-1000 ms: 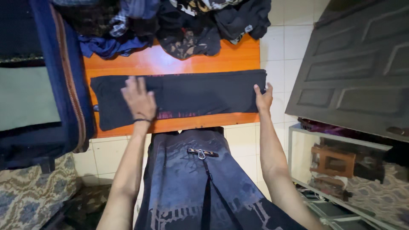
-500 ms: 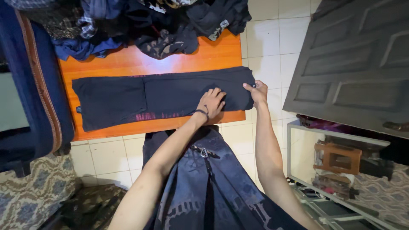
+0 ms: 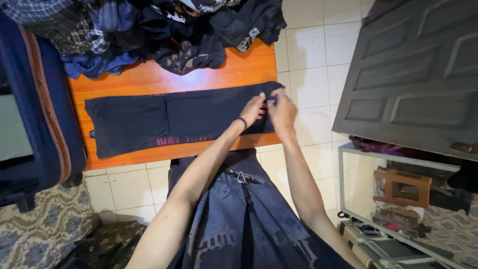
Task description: The person folds a black shirt and a checkered shirt by hand on a bright orange surface and places the folded black shirt into a blue suitcase.
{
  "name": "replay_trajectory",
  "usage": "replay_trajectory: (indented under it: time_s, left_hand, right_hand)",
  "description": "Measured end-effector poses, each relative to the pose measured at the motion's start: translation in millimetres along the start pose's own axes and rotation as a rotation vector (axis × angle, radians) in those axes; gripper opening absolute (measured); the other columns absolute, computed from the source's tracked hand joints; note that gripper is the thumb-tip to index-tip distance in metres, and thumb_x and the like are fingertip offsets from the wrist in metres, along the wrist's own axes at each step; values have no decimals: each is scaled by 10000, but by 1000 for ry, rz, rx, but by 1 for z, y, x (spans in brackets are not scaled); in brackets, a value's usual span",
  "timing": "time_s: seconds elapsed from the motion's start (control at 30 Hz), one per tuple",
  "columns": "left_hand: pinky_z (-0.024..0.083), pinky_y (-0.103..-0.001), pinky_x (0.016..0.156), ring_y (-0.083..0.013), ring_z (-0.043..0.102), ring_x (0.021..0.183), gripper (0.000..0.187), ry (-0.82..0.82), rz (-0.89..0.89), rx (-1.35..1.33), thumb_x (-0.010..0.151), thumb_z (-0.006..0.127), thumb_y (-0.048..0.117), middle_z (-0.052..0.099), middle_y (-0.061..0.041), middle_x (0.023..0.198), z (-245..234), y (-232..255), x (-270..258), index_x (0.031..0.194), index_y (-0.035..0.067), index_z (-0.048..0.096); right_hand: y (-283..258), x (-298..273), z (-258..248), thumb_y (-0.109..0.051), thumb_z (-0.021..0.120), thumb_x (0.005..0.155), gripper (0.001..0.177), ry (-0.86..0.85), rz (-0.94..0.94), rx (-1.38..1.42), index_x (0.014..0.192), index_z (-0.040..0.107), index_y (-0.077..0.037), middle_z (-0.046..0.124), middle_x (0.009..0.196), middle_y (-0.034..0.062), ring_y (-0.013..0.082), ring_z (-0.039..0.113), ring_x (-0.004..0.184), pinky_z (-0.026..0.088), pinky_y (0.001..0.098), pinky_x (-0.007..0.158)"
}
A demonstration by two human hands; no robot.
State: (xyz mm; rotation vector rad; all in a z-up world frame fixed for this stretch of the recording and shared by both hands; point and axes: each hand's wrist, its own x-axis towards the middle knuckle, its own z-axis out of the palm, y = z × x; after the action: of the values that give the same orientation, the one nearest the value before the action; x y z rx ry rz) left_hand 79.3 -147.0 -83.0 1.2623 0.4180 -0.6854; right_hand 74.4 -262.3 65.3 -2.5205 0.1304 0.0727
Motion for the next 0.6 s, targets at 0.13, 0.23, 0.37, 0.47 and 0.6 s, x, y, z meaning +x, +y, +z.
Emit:
replay_trajectory:
  time_s: [0.13, 0.23, 0.37, 0.47, 0.6]
  left_hand:
    - [480, -445, 816, -294, 557, 920, 666, -27, -125, -325, 993, 532, 666, 579, -144, 1056, -26, -2, -19, 1323, 99, 645]
    - [539, -381, 941, -174, 645, 1119, 642, 45, -38, -215, 954, 636, 567, 698, -86, 1213, -43, -8, -32, 1303, 29, 634]
    - [553, -339, 906, -192, 688, 1044, 442, 150, 132, -148, 947, 712, 268, 739, -126, 1175, -51, -17, -39, 1273, -25, 654]
    - [588, -358, 865, -215, 703, 987, 340, 175, 149, -239, 955, 670, 105, 734, -148, 1151, -52, -9, -48, 1267, -27, 646]
    - [574, -314, 921, -174, 693, 1053, 360, 177, 246, -241, 971, 630, 64, 724, -104, 1206, -58, 1, -64, 1327, 22, 616]
  right_hand:
    - [-48, -23, -5, -166, 790, 798, 418, -340, -118, 1, 1179, 646, -72, 720, 994, 213, 431, 686, 920, 530, 511, 757]
    - [-36, -31, 12, -84, 713, 860, 314, -419, -195, 255, 1167, 657, -44, 735, 1046, 190, 353, 723, 915, 565, 430, 788]
    - [11, -33, 34, 5, 567, 922, 282, -346, -90, 523, 1177, 680, -42, 763, 1047, 133, 214, 767, 944, 585, 321, 818]
    - [25, -34, 39, 18, 537, 946, 279, -241, 44, 565, 1177, 682, -41, 760, 1062, 131, 201, 757, 937, 578, 306, 829]
    - [9, -37, 39, -14, 595, 959, 285, -85, -63, 298, 1233, 670, -36, 706, 1209, 182, 324, 681, 1120, 534, 387, 965]
